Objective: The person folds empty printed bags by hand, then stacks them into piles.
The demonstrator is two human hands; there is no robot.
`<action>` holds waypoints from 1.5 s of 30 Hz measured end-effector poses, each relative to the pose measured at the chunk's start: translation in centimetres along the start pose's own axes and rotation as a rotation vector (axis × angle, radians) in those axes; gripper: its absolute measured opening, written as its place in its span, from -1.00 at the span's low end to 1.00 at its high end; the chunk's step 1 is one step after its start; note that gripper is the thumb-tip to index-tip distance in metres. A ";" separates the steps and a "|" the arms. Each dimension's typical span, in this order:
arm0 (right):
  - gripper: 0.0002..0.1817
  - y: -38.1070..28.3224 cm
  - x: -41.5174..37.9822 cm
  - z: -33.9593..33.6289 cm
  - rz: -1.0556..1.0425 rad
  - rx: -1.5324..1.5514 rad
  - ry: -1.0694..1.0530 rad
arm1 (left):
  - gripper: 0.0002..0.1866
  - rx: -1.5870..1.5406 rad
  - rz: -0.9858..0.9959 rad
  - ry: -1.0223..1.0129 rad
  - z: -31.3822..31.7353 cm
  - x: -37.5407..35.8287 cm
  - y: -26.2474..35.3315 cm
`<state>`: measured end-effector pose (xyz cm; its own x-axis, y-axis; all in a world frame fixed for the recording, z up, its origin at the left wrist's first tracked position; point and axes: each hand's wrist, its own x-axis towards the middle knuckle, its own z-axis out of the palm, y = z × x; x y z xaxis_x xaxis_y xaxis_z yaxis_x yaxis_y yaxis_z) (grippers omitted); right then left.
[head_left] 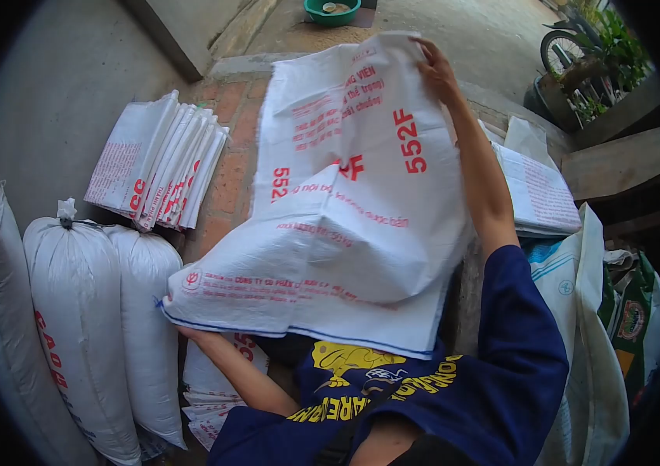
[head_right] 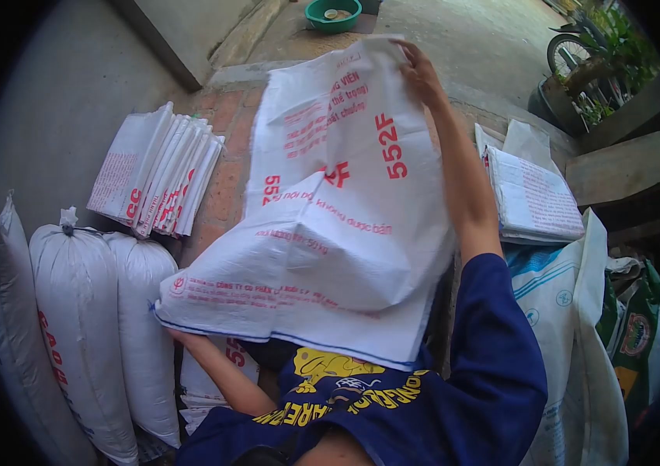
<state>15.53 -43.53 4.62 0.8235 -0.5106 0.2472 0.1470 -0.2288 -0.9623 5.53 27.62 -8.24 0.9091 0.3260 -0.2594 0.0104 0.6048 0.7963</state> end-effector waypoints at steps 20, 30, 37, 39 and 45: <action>-0.04 2.0 -22.3 -1.5 0.406 -1.057 -0.249 | -0.60 -0.190 0.150 -0.250 4.5 -3.2 1.5; -0.07 -4.7 -31.2 -4.9 0.646 -0.195 -0.026 | -0.44 -0.023 0.049 0.150 7.3 -2.4 4.4; -0.14 -7.1 -27.8 -10.5 0.648 -0.032 0.064 | -0.42 -0.006 0.396 0.050 10.6 -7.6 5.4; -0.16 -7.3 -28.8 -10.8 0.587 -0.085 0.097 | -0.43 0.040 0.431 0.028 9.4 -6.9 6.1; -0.02 -6.8 -33.3 -10.9 0.767 -0.457 -0.070 | -0.53 -0.129 0.352 -0.269 9.5 -8.7 7.5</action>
<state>-18.85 -33.99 4.22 0.6392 -0.6107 -0.4674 -0.6780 -0.1607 -0.7173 1.67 22.41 5.15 0.9241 0.3373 0.1794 -0.3545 0.5819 0.7319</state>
